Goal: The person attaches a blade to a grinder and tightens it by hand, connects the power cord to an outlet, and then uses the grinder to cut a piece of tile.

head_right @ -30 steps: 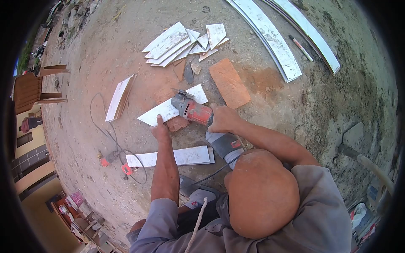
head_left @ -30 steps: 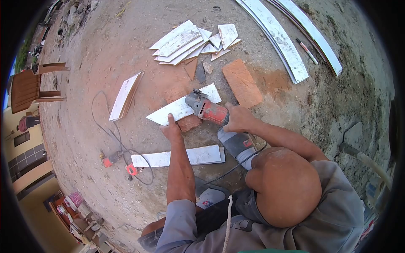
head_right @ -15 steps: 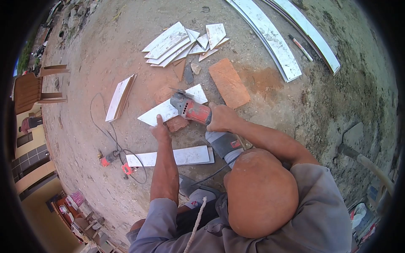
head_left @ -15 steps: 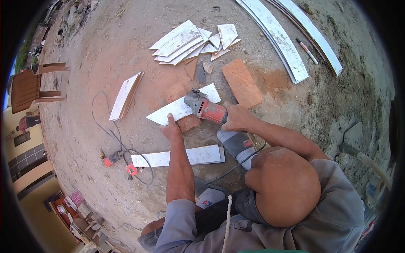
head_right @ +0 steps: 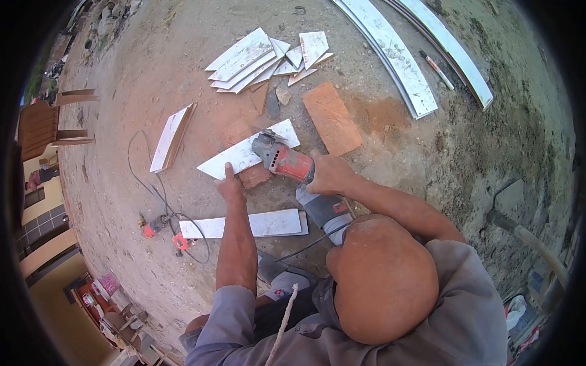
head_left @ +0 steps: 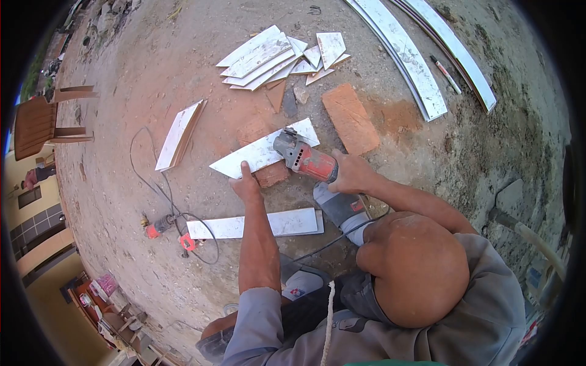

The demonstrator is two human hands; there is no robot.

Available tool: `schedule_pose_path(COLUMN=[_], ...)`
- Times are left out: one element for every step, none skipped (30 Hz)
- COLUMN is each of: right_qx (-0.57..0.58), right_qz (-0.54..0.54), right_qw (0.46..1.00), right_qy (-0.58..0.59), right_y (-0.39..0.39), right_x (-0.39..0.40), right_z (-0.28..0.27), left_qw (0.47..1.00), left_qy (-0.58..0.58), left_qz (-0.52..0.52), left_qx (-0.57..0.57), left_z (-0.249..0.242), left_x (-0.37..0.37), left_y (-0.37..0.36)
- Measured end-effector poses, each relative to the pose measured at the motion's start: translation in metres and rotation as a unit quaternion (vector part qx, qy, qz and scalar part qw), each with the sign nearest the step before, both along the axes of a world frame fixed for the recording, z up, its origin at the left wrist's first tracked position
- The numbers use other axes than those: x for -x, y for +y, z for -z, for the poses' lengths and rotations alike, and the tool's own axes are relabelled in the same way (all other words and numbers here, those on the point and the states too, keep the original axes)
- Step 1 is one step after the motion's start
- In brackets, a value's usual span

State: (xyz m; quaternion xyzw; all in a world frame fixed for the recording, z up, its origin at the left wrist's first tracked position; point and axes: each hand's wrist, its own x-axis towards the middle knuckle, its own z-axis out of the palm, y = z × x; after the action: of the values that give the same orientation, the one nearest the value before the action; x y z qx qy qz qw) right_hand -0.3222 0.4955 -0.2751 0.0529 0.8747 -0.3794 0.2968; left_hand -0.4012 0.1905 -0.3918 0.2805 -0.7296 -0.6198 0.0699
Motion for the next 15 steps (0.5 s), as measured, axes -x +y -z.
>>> schedule_pose_path(right_qx=[0.0,-0.002,-0.004,-0.004,-0.003,-0.002,-0.002,0.001,0.004,0.003,-0.002,-0.008,-0.008,-0.008,-0.008], right_qz=[0.0,-0.001,-0.001,0.0,-0.001,-0.003,-0.002,-0.002,-0.003,-0.004,-0.005,-0.005,-0.006,-0.004,-0.003], right_qw=[1.0,1.0,1.0,1.0,1.0,1.0,1.0,1.0,1.0,1.0,1.0,1.0,1.0,1.0,1.0], right_qy=[0.0,0.003,0.006,0.006,0.003,0.0,0.001,0.004,0.008,0.008,0.002,-0.004,-0.004,-0.002,0.001], right_y=[-0.001,-0.002,-0.004,-0.005,-0.006,-0.006,-0.006,-0.006,-0.006,-0.005,-0.004,-0.004,-0.003,-0.002,-0.001], right_x=[0.001,0.002,0.005,0.007,0.009,0.01,0.01,0.01,0.009,0.008,0.006,0.004,0.002,0.0,0.0], right_z=[0.002,0.005,0.004,0.003,0.001,-0.001,0.0,0.001,0.003,0.004,0.005,0.004,0.004,0.003,0.002], left_qw=[1.0,1.0,1.0,1.0,1.0,1.0,1.0,1.0,1.0,1.0,1.0,1.0,1.0,1.0,1.0], left_qy=[0.004,0.008,0.008,0.002,-0.003,-0.002,0.0,0.002,0.002,0.0,-0.002,-0.002,-0.01,-0.018,-0.018], left_qz=[-0.003,-0.005,-0.004,-0.002,0.0,0.001,0.005,0.008,0.007,0.009,0.011,0.01,0.0,-0.01,-0.011], left_qx=[0.0,0.0,0.0,0.002,0.003,0.003,0.004,0.005,0.004,0.004,0.004,0.004,0.009,0.014,0.014], left_z=[0.0,0.0,-0.002,-0.004,-0.007,-0.008,-0.01,-0.011,-0.01,-0.008,-0.006,-0.008,-0.009,-0.011,-0.011], left_x=[0.0,0.0,0.0,0.0,0.0,0.0,0.0,0.0,0.0,0.0,0.001,0.001,0.001,0.0,0.0], left_y=[0.001,0.002,0.003,0.004,0.005,0.006,0.007,0.008,0.006,0.004,0.003,0.005,0.006,0.007,0.007])
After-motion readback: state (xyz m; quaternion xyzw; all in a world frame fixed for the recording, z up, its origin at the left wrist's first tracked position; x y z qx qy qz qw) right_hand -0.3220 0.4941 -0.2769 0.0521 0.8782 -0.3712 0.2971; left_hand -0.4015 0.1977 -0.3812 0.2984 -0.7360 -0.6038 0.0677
